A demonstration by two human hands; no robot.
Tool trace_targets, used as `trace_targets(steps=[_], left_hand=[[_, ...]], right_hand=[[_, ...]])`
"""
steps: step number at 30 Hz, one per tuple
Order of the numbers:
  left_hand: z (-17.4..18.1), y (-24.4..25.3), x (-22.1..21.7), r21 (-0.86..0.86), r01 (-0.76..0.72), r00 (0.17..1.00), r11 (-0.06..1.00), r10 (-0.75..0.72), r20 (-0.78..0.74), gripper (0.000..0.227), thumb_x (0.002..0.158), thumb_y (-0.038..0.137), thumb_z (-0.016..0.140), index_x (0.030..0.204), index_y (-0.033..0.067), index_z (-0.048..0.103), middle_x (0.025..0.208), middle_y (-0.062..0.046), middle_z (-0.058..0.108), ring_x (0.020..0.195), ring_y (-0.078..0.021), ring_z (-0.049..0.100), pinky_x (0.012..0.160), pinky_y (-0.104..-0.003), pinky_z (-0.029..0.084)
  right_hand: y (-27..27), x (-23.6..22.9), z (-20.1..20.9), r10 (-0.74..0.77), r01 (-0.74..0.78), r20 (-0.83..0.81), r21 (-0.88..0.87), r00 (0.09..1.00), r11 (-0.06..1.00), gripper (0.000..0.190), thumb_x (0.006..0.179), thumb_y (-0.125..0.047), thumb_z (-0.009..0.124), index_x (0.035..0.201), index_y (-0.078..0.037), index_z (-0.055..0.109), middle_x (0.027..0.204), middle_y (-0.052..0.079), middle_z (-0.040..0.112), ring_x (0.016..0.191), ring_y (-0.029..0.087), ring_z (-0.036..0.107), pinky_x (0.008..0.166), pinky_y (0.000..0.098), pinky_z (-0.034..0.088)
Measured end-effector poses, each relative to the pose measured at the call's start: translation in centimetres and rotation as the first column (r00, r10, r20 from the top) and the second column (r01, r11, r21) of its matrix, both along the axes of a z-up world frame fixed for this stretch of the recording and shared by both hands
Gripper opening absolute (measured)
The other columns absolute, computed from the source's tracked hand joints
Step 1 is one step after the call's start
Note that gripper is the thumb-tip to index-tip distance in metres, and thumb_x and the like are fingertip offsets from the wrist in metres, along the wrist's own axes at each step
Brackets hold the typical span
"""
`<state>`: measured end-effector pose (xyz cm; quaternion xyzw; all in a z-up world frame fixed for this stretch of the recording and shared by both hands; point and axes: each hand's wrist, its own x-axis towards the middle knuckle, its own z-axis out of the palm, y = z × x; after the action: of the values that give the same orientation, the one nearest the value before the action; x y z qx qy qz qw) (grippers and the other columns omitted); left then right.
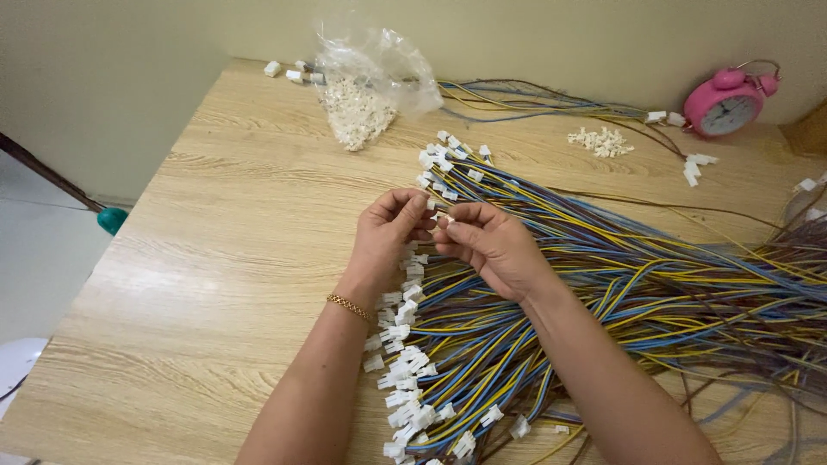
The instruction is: Attach small white plastic connectors to the ends of multi-colored electrical wires.
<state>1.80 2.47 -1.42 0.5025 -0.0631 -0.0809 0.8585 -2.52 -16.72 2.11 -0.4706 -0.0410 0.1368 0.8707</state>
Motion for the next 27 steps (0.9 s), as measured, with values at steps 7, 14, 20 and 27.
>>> trace_targets(steps=[7,14,20,27], left_hand=[[0.1,-0.5,-0.3,-0.086,-0.014,1.0,0.996,0.013,-0.011,0.012,0.099,0.015,0.068,0.102,0.0034,0.068,0.09,-0.006,0.072,0.076,-0.0137,0.068,0.069,-0.029,0.059],[0.4,-0.8,-0.5,0.045,-0.077,0.995,0.996,0.073,0.074,0.012,0.099,0.018,0.068,0.098,0.0056,0.067,0.088,0.0,0.07,0.075,-0.0095,0.067,0.062,-0.025,0.054],[1.1,-1.3,-1.1,0.128,-0.122,0.987,0.984,0.106,0.119,0.014,0.099,0.021,0.07,0.099,0.0074,0.068,0.084,0.003,0.068,0.068,-0.0046,0.058,0.057,-0.02,0.045],[1.0,-1.4,-1.1,0.173,-0.135,0.984,0.976,0.11,0.143,0.015,0.1,0.021,0.069,0.1,0.0067,0.069,0.08,0.005,0.062,0.063,-0.0023,0.046,0.053,-0.019,0.039]], right_hand=[[0.7,-0.4,0.3,-0.016,0.016,0.005,-0.069,1.0,0.997,0.018,0.097,-0.001,0.064,0.115,0.001,0.062,0.105,0.012,0.072,0.094,0.021,0.073,0.087,0.0361,0.062],[1.0,-0.6,0.2,-0.188,0.33,0.317,-0.487,0.93,0.809,0.021,0.098,-0.008,0.067,0.118,-0.001,0.067,0.098,0.008,0.071,0.084,0.014,0.069,0.074,0.0276,0.058],[1.9,-1.7,2.6,-0.019,0.716,0.755,-0.613,0.656,0.334,0.018,0.092,-0.007,0.076,0.108,-0.002,0.072,0.098,0.01,0.073,0.088,0.019,0.069,0.075,0.0303,0.056],[2.0,-1.9,3.0,-0.025,0.638,0.687,-0.661,0.727,0.396,0.015,0.094,-0.007,0.071,0.108,-0.003,0.071,0.097,0.009,0.077,0.085,0.018,0.076,0.073,0.0297,0.059]])
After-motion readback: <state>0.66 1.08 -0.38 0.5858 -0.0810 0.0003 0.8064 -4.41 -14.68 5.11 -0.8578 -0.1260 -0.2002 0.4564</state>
